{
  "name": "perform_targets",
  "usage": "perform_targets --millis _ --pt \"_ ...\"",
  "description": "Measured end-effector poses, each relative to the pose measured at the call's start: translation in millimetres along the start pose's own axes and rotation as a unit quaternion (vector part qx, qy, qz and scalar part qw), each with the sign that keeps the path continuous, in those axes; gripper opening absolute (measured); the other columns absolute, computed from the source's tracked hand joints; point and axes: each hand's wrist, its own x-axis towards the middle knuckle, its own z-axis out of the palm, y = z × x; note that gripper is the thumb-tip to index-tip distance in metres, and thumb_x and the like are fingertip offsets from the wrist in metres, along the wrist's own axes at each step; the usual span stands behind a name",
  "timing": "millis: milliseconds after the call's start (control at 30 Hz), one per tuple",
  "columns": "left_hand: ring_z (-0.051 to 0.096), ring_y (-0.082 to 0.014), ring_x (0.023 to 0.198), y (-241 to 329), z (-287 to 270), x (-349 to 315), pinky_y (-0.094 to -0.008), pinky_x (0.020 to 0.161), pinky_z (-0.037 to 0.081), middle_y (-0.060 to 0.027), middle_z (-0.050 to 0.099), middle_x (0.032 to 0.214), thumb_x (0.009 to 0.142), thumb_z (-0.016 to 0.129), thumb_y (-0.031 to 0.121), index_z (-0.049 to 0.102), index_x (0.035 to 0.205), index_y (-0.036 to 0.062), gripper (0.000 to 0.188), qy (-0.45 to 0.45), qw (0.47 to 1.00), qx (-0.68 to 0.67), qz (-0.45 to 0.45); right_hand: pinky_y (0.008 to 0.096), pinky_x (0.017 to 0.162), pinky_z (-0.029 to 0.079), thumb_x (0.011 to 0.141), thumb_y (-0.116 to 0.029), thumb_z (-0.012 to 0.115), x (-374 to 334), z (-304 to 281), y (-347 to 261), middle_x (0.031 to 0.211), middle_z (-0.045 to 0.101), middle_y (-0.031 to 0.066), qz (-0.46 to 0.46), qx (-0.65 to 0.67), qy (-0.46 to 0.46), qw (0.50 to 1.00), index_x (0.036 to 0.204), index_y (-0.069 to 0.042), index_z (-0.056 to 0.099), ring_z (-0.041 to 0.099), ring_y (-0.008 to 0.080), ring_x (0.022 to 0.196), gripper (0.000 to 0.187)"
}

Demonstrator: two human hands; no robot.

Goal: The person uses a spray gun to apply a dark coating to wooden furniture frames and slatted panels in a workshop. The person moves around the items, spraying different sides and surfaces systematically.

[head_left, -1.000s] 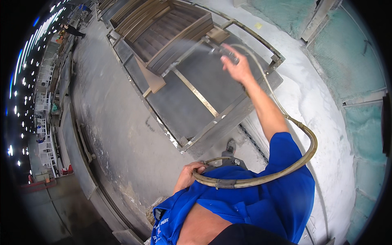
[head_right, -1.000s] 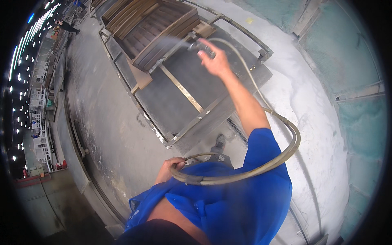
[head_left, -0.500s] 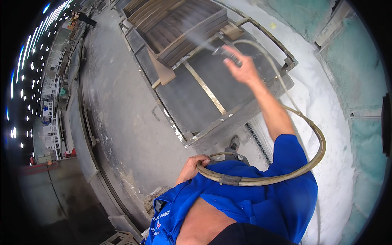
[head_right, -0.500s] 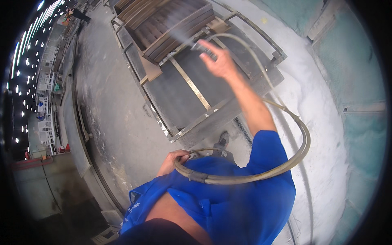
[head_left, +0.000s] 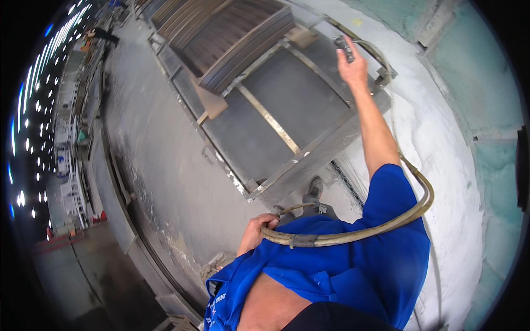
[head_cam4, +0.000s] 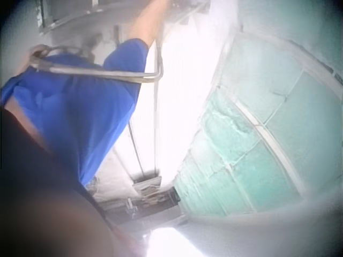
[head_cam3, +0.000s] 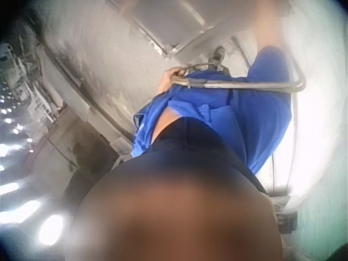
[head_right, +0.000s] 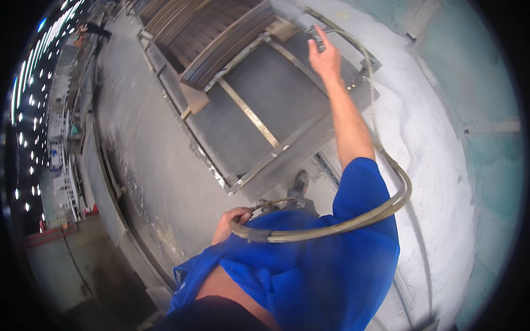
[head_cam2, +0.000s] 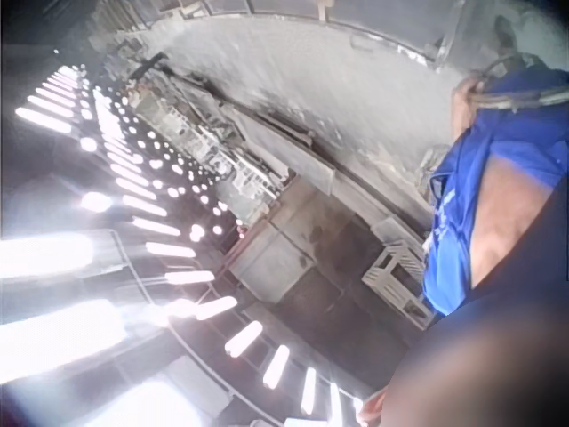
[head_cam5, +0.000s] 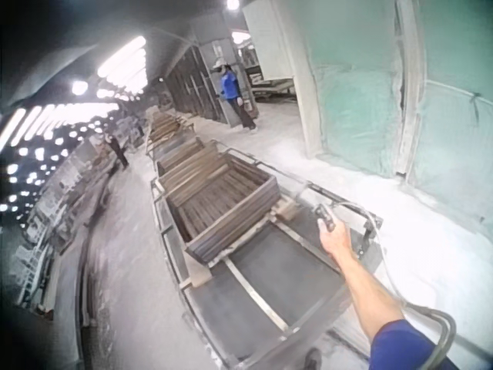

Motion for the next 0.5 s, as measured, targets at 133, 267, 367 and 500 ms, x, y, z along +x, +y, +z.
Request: perform_targets --millis 133,267,367,500 --pt "0.069 -0.0237 0.089 -2.2 3.2 5.0 -0.0368 0.082 0.054 -0.0129 0.075 0.098 0.099 0.069 0.006 0.073 0.103 -0.0022 0.010 0.016 1.000 -0.008 0.020 0.0409 0.101 0.055 0.097 -0.021 0.070 -18.6 15.3 -2.2 0.128 0.073 0.0169 -0.065 0.031 -0.092 0.993 0.144 -0.020 0.064 0.069 0.0341 0.122 0.048" --pt "0.069 -0.0240 0.088 -7.8 9.1 12.9 -0.0369 0.081 0.055 -0.0131 0.075 0.098 0.098 0.070 0.005 0.073 0.104 -0.0019 0.009 0.025 0.999 -0.039 0.024 0.0386 0.111 0.051 0.096 -0.019 0.070 -83.5 42.9 -17.5 0.138 0.068 0.0166 -0.150 0.077 -0.227 0.959 0.144 -0.018 0.065 0.063 0.0334 0.132 0.048" --pt "0.069 -0.0244 0.089 -7.5 10.0 16.3 -0.0369 0.081 0.055 -0.0130 0.075 0.099 0.098 0.070 0.005 0.073 0.104 -0.0014 0.009 0.027 0.999 -0.035 0.031 0.0388 0.108 0.053 0.096 -0.019 0.070 -130.2 55.8 -36.0 0.137 0.069 0.0169 -0.121 0.129 -0.312 0.934 0.145 -0.021 0.063 0.067 0.0324 0.127 0.050" --pt "0.070 -0.0267 0.091 -5.6 9.0 17.2 -0.0380 0.082 0.055 -0.0129 0.075 0.101 0.098 0.071 0.006 0.073 0.105 -0.0011 0.010 0.039 0.997 -0.010 0.063 0.0393 0.102 0.056 0.096 -0.021 0.070 -155.6 60.1 -48.1 0.129 0.073 0.0180 -0.003 0.159 -0.431 0.888 0.146 -0.023 0.062 0.071 0.0332 0.120 0.051"
